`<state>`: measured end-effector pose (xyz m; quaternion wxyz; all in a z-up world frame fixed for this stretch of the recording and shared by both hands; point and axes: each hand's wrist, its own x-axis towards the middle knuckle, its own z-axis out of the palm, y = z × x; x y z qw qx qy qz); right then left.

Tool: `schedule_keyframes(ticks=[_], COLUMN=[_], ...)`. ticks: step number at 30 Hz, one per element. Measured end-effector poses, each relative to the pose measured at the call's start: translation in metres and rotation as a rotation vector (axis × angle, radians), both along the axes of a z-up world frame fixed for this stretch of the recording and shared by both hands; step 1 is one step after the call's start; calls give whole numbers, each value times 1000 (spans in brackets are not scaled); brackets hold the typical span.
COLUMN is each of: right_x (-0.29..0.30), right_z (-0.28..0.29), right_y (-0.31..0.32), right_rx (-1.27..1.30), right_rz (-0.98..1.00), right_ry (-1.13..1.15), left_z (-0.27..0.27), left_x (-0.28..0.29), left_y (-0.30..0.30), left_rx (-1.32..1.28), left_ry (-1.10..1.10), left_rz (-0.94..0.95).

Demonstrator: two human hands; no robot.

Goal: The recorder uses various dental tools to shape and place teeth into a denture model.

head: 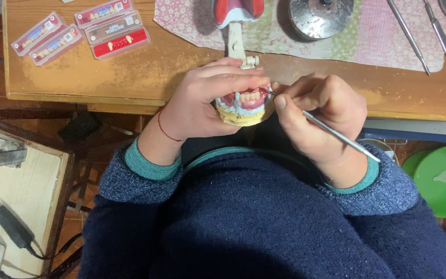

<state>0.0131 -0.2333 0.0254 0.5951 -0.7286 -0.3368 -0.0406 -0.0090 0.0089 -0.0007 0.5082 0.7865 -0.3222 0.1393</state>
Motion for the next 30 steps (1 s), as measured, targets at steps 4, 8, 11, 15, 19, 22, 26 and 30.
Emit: schedule_keyframes(ticks=[4,8,11,15,19,22,26,30], right_x=[5,11,22,40,45,44,50,53], right_z=[-18,-21,-22,-4,12,20,7,-12], right_y=[-9,-12,-13,-3,-2,1,-1,-8], right_rx=[-20,122,337,349,47,56,44,35], right_rz=[-32,29,141,108,334,466,486,449], right_ry=[-47,168,335,241,50,280,237,86], left_z=[-6,-12,-14,-4,-12,-15,-17,-16], left_x=[-1,1,2,-1,-2,-2,-2,-3], left_y=[0,-1,-1,-1,-3,-3,-3,-3], left_rx=[-10,1,-3,7,-43,-48,-57,-87], left_ry=[-21,-30,-42,38,59,74,68,85], left_rz=[16,25,21,47,53,68,58,25])
